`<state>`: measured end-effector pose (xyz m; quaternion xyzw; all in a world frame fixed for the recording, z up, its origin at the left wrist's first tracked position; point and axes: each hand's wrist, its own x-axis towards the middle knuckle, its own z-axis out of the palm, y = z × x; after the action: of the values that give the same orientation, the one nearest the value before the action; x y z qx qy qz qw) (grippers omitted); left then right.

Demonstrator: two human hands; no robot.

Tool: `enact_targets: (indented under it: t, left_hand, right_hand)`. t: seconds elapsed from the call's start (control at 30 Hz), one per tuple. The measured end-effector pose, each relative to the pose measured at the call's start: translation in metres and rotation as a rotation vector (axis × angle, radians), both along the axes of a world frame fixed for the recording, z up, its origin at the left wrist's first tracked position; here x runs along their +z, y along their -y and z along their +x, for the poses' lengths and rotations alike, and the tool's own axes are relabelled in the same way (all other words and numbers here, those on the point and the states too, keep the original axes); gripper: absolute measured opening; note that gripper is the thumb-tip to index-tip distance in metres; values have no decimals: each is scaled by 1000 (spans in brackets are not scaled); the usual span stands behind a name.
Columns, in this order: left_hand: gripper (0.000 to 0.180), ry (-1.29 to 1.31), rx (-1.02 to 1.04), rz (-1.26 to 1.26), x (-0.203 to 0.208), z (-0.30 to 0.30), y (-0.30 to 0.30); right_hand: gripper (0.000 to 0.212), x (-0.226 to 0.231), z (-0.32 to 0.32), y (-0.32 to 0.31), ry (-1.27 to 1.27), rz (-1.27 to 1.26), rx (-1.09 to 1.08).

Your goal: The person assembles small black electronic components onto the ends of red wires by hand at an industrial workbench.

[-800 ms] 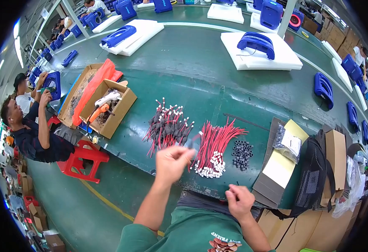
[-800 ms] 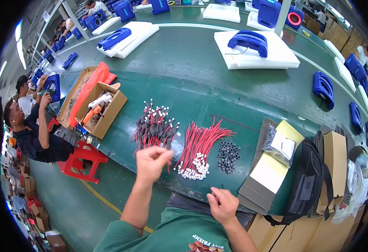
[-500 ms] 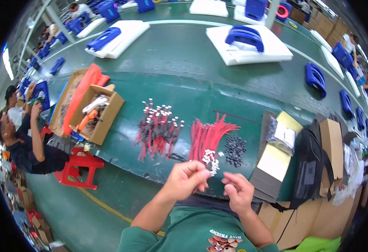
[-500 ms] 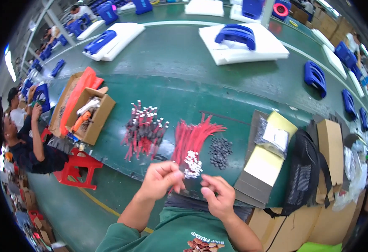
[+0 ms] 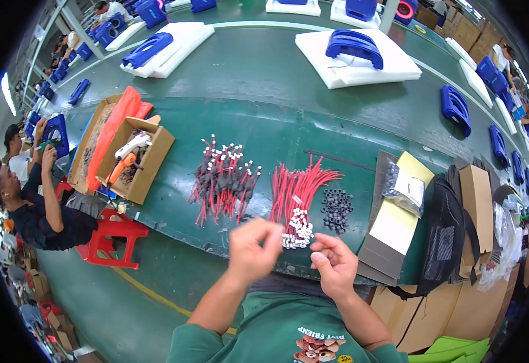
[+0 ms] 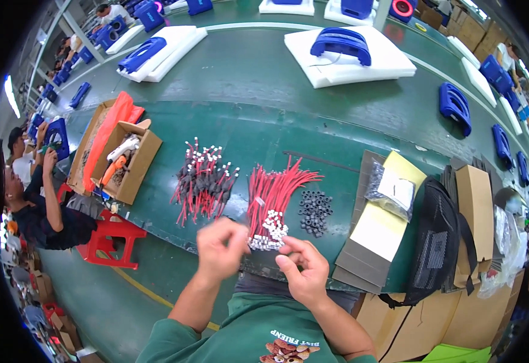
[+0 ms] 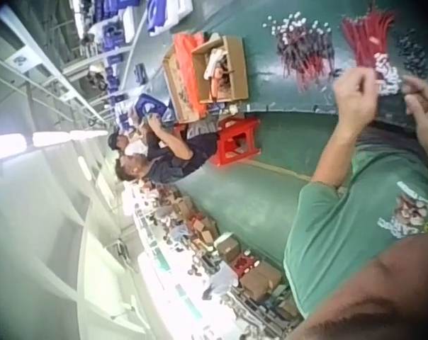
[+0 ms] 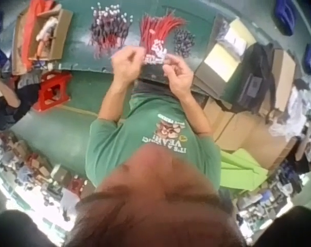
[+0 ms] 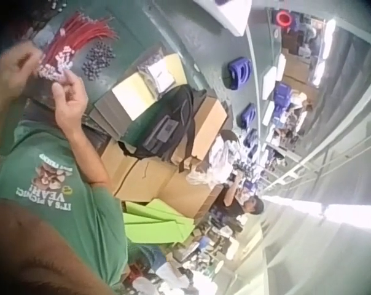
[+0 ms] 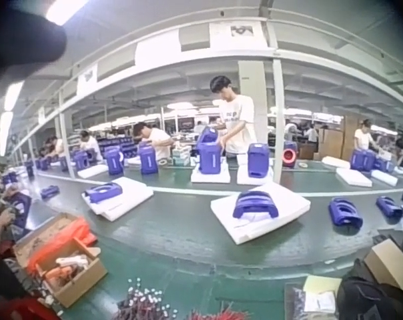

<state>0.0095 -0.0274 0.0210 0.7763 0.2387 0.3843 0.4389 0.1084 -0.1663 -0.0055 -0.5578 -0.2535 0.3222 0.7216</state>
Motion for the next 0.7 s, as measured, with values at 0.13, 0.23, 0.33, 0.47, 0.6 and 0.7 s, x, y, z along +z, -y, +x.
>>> enact_targets:
  t: [0.13, 0.23, 0.33, 0.47, 0.6, 0.7]
  left_hand:
    - [14, -206, 445, 178, -14, -3, -57]
    - [22, -409, 560, 318, -22, -6, -72]
    - [24, -490, 609, 368, -23, -7, -69]
    - [19, -413, 447, 172, -24, -10, -42]
    - [16, -573, 155, 45, -28, -15, -17]
    - [12, -619, 156, 71, -35, -16, -16]
  right_hand:
    - [21, -13, -4, 12, 372, -180, 10]
    - [21, -14, -9, 11, 505, -238, 50]
    - [20, -17, -9, 11, 536, -216, 62]
    - [21, -20, -8, 11, 577, -216, 54]
    - [20, -19, -8, 10, 579, -209, 58]
    - [20, -18, -9, 10, 563, -226, 74]
